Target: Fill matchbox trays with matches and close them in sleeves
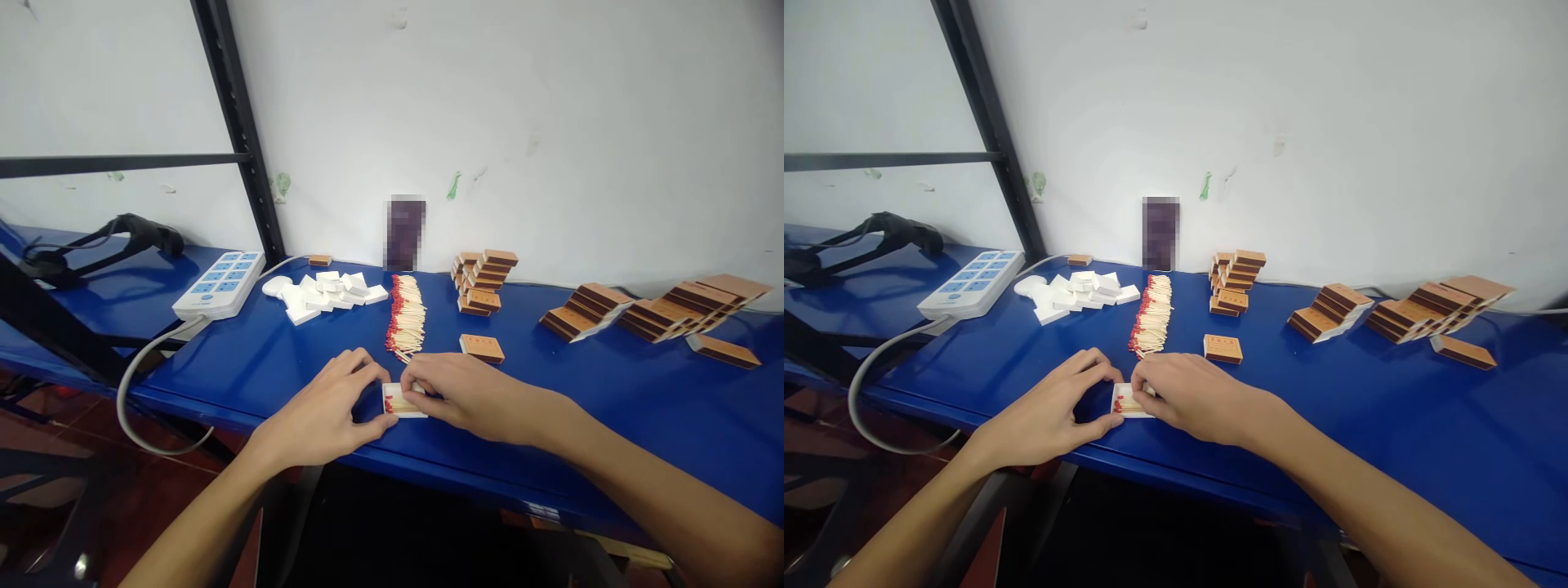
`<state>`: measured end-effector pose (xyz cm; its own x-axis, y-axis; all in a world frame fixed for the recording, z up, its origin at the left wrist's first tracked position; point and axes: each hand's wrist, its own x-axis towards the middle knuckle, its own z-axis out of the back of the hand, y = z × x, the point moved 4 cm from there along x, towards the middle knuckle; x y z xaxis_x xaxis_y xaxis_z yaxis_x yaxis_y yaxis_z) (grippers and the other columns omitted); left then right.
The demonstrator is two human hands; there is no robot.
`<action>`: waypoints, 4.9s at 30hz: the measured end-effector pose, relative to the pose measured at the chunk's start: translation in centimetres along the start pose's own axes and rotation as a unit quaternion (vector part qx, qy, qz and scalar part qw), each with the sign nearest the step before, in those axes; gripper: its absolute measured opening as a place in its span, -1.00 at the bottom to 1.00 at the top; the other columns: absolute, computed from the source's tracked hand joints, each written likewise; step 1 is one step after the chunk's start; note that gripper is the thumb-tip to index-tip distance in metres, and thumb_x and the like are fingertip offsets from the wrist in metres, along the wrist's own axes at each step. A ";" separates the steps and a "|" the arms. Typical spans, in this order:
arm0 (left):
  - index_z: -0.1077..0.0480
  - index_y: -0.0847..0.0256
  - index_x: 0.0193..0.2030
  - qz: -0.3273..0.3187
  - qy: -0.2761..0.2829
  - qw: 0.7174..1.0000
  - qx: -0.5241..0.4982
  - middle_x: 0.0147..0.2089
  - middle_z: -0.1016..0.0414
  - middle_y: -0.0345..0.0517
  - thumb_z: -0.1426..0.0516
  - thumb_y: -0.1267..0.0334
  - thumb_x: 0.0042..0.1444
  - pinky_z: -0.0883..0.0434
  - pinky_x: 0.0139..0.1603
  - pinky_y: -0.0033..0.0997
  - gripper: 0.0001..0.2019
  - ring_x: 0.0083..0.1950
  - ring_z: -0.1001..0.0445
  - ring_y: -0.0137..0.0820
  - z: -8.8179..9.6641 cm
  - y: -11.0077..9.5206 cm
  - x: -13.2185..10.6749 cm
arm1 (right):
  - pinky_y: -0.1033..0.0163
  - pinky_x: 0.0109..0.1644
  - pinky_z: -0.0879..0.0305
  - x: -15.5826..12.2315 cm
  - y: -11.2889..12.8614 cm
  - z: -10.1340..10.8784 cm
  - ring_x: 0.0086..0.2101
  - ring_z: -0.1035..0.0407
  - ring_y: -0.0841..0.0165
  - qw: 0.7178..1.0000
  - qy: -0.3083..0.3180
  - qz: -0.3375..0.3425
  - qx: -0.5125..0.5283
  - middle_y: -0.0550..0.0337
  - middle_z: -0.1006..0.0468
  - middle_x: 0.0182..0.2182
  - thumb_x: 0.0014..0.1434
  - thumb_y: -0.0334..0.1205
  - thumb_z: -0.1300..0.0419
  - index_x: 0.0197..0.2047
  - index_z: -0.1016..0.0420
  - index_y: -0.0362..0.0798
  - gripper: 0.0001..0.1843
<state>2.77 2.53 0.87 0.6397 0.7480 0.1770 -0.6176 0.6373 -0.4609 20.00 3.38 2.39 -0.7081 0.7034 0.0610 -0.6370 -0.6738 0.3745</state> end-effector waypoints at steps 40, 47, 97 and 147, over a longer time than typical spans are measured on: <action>-0.36 0.10 -0.03 -0.011 0.008 1.000 0.000 -0.04 -0.35 -0.10 -0.13 0.08 0.22 -0.33 0.02 -0.19 -0.75 -0.02 -0.31 -0.22 0.0 0.1 -0.1 | 0.27 -0.32 -0.12 1.2 -2.7 -1.0 -0.39 -0.35 0.35 0.993 -0.050 -0.085 -0.060 0.17 -0.52 -0.36 0.30 -0.29 0.00 -0.26 -0.38 -0.03 -0.85; -0.37 0.11 -0.04 -0.015 0.006 1.000 -0.001 -0.06 -0.35 -0.09 -0.13 0.07 0.22 -0.32 0.05 -0.17 -0.75 -0.02 -0.31 -0.22 0.1 0.0 -0.1 | 0.28 -0.34 -0.12 0.9 -2.5 -0.7 -0.39 -0.35 0.36 0.997 -0.029 -0.061 -0.029 0.21 -0.52 -0.38 0.32 -0.22 -0.02 -0.26 -0.41 0.00 -0.83; -0.32 0.11 -0.08 -0.001 0.007 1.000 0.010 -0.05 -0.35 -0.15 -0.15 0.06 0.21 -0.35 -0.02 -0.22 -0.76 -0.03 -0.32 -0.26 0.0 0.1 -0.1 | 0.27 -0.34 -0.02 0.3 -4.0 0.9 -0.51 -0.23 0.37 0.981 -0.086 -0.108 -0.136 0.28 -0.36 -0.63 0.21 -0.15 -0.11 -0.29 -0.48 0.02 -0.84; -0.35 0.11 -0.04 -0.006 -0.002 1.000 0.015 -0.03 -0.32 -0.09 -0.12 0.05 0.23 -0.31 0.01 -0.14 -0.75 -0.03 -0.27 -0.21 0.1 0.1 0.0 | 0.31 -0.41 0.01 0.2 -1.7 0.7 -0.53 -0.21 0.45 0.992 -0.090 -0.022 -0.091 0.27 -0.46 -0.47 0.25 -0.27 -0.02 -0.30 -0.37 -0.03 -0.87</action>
<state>2.66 2.57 0.91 0.6455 0.7407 0.1863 -0.6230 0.6518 -0.4325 21.10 4.83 2.39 -0.6223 0.7515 0.2190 -0.7225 -0.6591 0.2086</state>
